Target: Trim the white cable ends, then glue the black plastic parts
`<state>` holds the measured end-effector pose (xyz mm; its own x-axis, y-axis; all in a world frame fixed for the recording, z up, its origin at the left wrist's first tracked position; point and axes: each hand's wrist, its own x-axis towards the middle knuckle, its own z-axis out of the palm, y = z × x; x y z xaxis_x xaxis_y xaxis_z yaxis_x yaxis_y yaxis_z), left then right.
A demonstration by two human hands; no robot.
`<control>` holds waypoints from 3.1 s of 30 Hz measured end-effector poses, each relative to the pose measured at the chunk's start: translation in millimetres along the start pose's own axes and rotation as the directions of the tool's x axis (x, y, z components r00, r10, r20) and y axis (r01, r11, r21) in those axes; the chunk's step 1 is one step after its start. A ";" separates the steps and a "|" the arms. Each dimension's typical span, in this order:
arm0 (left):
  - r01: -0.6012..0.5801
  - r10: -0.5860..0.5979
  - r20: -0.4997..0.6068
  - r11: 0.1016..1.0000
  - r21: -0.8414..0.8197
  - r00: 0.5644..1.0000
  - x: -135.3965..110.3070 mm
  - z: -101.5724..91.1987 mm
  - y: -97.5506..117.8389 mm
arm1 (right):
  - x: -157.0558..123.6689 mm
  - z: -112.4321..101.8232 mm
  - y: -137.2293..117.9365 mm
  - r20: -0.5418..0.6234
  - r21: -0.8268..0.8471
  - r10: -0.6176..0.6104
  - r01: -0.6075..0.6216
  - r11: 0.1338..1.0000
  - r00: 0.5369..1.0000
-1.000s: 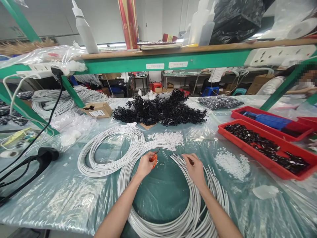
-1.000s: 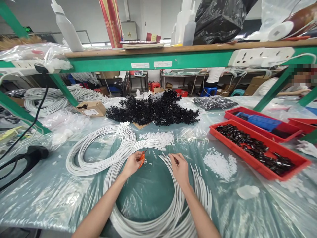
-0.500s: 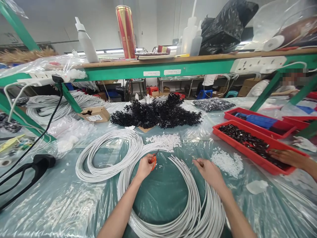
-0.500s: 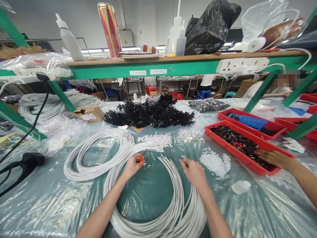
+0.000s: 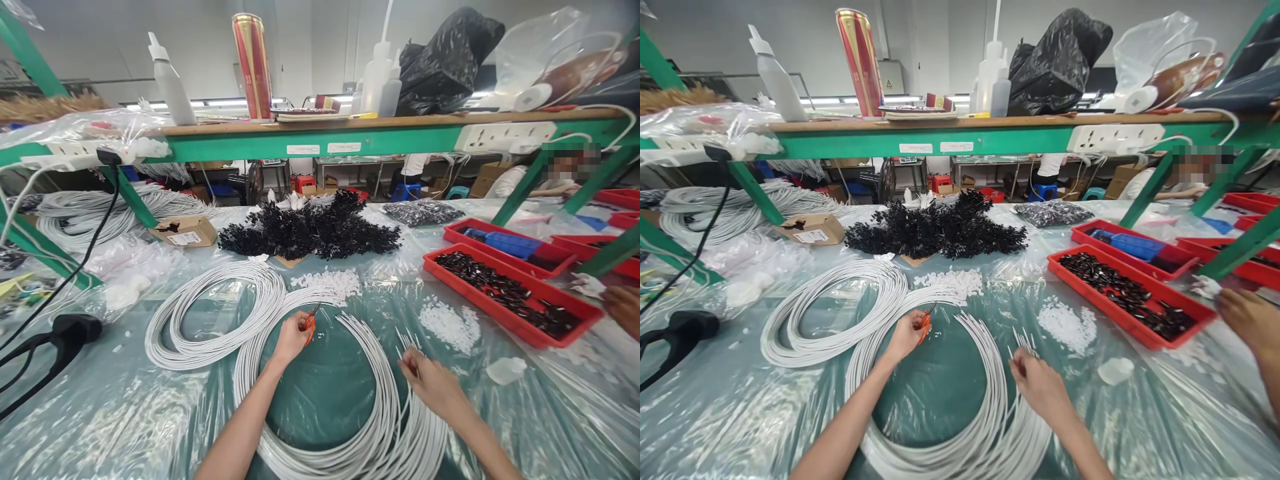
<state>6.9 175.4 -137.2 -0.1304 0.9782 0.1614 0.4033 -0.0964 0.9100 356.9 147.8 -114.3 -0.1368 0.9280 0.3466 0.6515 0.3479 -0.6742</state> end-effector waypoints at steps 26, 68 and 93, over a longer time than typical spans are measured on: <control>-0.067 0.074 0.341 0.997 -0.030 0.937 -25.8 8.6 50.2 | 50.8 102.8 -53.5 0.479 0.707 -0.089 -0.323 0.629 0.873; -0.023 0.042 0.383 0.998 -0.053 0.923 -30.0 9.1 61.3 | 47.7 95.5 -57.8 0.313 0.669 -0.159 -0.099 0.737 0.936; -0.109 0.136 0.399 0.990 -0.090 0.907 -31.2 8.6 57.9 | 51.7 80.4 -51.8 0.425 0.694 -0.254 -0.133 0.708 0.869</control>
<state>42.1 140.9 -92.8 0.2982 0.9472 0.1181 0.3323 -0.2190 0.9174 256.0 188.5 -113.9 -0.6012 0.7749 0.1950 -0.0382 0.2158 -0.9757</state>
